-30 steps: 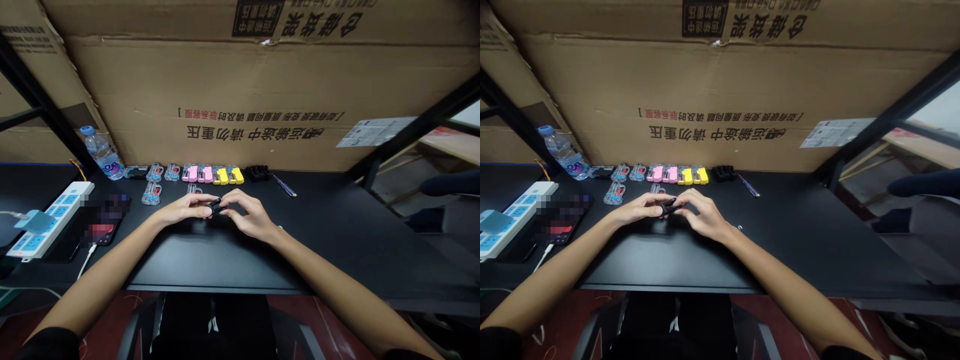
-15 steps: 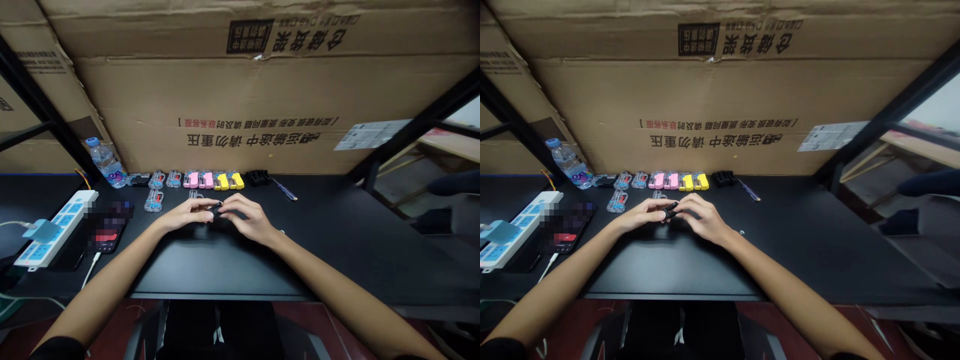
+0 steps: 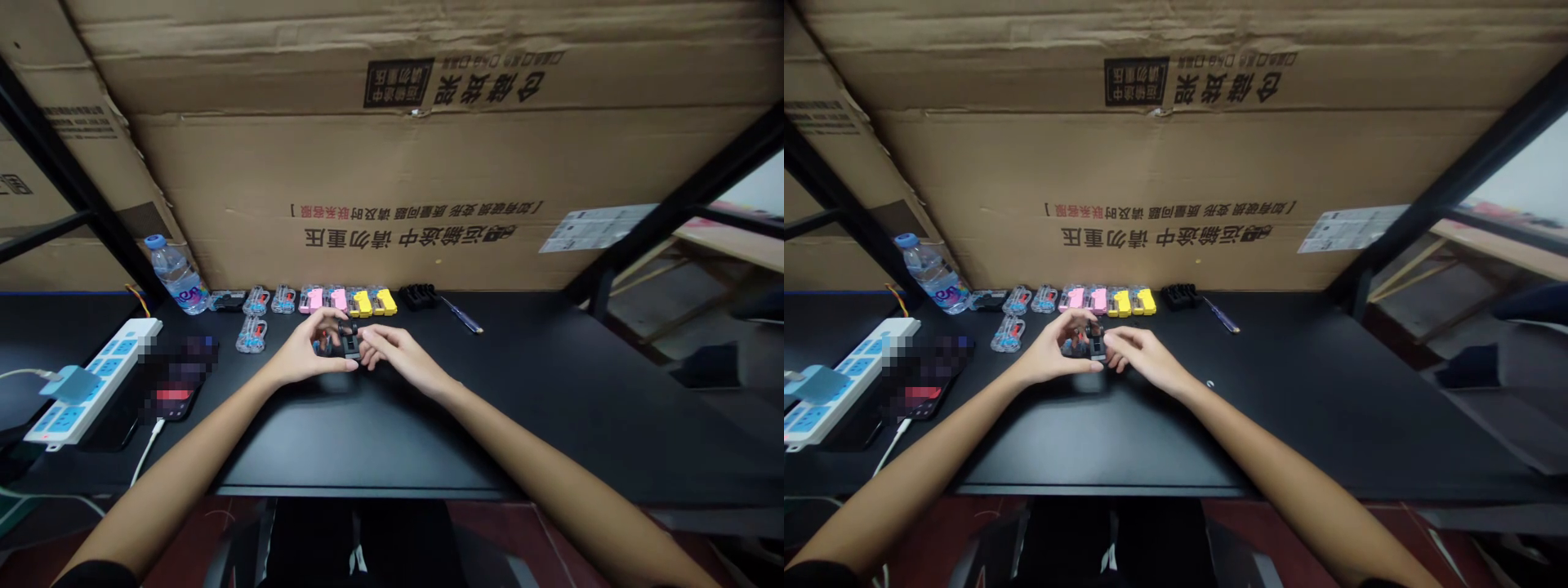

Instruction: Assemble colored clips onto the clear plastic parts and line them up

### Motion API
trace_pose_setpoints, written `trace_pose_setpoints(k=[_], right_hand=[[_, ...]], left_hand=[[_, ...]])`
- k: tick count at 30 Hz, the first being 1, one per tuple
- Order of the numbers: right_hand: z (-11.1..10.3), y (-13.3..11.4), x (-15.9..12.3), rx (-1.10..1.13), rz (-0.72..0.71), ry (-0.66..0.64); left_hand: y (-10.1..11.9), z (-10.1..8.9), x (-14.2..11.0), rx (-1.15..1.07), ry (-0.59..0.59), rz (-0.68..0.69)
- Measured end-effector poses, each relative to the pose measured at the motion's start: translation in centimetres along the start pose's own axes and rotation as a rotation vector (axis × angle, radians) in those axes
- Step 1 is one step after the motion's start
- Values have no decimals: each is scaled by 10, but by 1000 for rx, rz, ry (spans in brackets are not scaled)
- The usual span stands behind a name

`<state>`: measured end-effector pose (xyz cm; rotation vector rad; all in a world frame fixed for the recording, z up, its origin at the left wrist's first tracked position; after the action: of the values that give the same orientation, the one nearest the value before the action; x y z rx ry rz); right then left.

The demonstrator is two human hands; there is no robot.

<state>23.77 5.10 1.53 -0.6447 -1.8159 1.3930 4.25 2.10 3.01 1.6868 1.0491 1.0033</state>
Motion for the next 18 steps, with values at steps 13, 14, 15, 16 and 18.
trace_pose_setpoints(k=[13, 14, 15, 16, 18], right_hand=[[-11, 2, 0, -105, 147, 87], [-15, 4, 1, -113, 170, 101], [-18, 5, 2, -114, 190, 115], [-20, 6, 2, -106, 203, 127], [-22, 7, 3, -82, 208, 155]], left_hand=[[12, -13, 1, 357, 245, 186], [12, -20, 1, 413, 299, 169], [11, -27, 2, 484, 342, 135], [9, -33, 2, 572, 367, 79], [3, -44, 3, 743, 370, -60]])
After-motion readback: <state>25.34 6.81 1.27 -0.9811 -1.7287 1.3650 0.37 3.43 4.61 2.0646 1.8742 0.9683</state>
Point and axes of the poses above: each hand's wrist, its own x-axis towards the middle knuckle, its own z-axis out of the palm, y = z × x, the point moved 4 cm from there along x, towards the middle knuckle, and after that the axes turned 8 degrees about -z, right-handed, at the moved point
